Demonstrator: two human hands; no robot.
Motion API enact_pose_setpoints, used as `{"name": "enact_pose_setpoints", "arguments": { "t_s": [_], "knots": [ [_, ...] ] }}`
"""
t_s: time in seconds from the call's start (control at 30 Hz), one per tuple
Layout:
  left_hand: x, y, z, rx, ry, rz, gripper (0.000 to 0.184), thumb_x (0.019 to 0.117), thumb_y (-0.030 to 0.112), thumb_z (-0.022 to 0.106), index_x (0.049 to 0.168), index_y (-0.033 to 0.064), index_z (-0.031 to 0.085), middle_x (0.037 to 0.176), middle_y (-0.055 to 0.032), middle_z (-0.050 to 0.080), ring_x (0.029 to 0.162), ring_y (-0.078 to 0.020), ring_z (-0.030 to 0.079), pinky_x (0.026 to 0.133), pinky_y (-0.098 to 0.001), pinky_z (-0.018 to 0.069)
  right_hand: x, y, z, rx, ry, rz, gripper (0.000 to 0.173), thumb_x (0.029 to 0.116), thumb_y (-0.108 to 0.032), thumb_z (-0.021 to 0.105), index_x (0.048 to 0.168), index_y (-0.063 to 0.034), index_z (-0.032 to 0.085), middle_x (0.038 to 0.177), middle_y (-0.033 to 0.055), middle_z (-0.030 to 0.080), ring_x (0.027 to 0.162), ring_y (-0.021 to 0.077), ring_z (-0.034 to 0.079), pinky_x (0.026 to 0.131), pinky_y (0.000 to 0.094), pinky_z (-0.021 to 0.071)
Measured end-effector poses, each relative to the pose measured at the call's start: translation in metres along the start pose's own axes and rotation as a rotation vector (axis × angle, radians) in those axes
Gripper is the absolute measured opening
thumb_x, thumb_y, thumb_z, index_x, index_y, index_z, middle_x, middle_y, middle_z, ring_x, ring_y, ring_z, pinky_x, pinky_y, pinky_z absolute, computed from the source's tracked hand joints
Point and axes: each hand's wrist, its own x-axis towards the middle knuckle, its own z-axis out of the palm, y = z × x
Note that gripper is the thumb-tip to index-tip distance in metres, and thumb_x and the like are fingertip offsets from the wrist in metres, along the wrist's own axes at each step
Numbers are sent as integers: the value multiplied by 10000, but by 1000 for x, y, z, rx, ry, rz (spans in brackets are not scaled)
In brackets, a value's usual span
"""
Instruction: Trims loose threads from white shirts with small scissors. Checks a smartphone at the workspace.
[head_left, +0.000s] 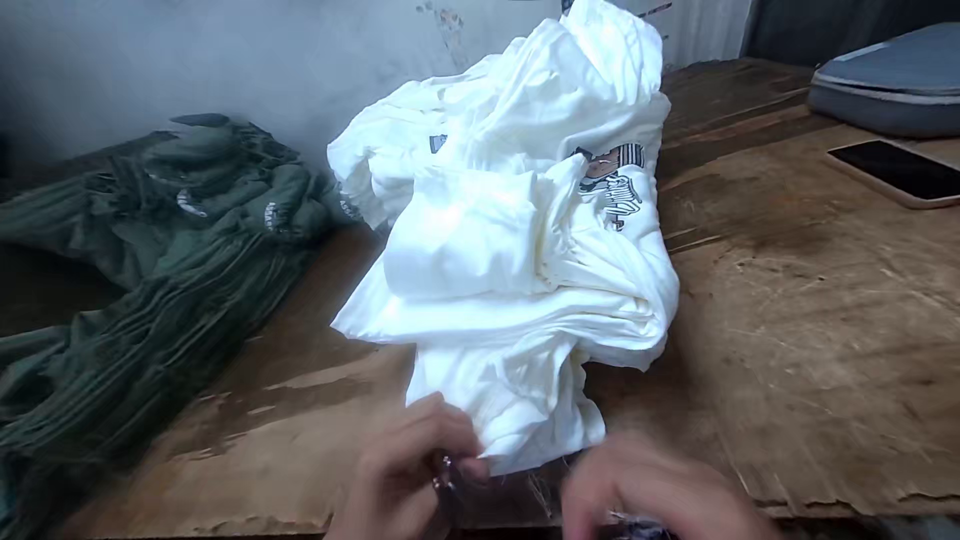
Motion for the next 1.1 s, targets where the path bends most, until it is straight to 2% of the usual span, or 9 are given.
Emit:
{"name": "enact_pose_setpoints", "arguments": {
  "t_s": [0.13,0.23,0.37,0.47,0.67,0.77,0.87,0.93,1.1],
  "knots": [
    [11,10,-4,-112,53,-23,225,990,414,670,944,194,675,884,98,666,834,8,628,733,-154,514,22,45,61,-500,549,25,477,774,-480,841,935,-62,680,878,109,646,803,247,640,677,388,549],
    [15,17,-5,-160,10,-11,262,1011,413,635,910,172,651,859,84,645,825,7,602,744,-162,483,46,67,80,-695,782,5,497,712,-438,805,983,-37,692,942,165,673,808,286,683,635,403,568],
    [11,15,-16,-200,-42,-34,228,1004,381,657,916,171,655,863,78,646,830,-1,615,777,-181,508,35,74,58,-638,782,-27,183,834,-92,622,978,-43,722,937,110,692,777,186,680,623,304,581],
    [11,17,-11,-204,-35,-43,215,973,365,708,909,162,676,845,67,673,804,-14,629,743,-195,511,20,48,61,-556,665,-37,249,834,-191,760,1024,-38,710,989,167,696,877,265,686,712,381,580],
    [20,29,-17,-228,-59,29,248,990,360,685,879,141,651,838,58,663,813,-22,625,783,-205,517,71,71,68,-784,869,-46,687,512,-458,824,1067,-71,707,1001,177,683,878,349,683,670,497,558],
    [8,22,-31,-267,-106,-1,236,1001,342,672,894,132,664,847,51,676,829,-20,640,798,-218,519,32,60,43,-637,682,-76,383,703,-117,818,1073,-55,742,1013,159,702,891,251,710,710,357,620],
    [-1,19,-22,-31,-236,-114,189,978,235,696,908,61,715,861,-55,694,830,-89,641,767,-249,525,-17,60,32,-506,463,-185,43,916,-1,695,931,-30,723,854,132,692,884,201,702,811,242,581],
    [2,28,-7,178,-255,-195,140,910,180,740,964,54,771,834,-85,700,776,-142,651,707,-290,541,-35,60,28,-531,397,-76,71,926,3,674,911,-24,738,831,132,696,834,211,711,771,269,595],
    [25,62,25,210,22,-374,675,828,361,852,1342,-28,651,660,-8,653,535,-20,522,515,-201,456,-28,58,20,-474,413,242,213,994,-172,639,1105,-27,750,1128,174,682,885,227,696,749,350,605]
  ]
}}
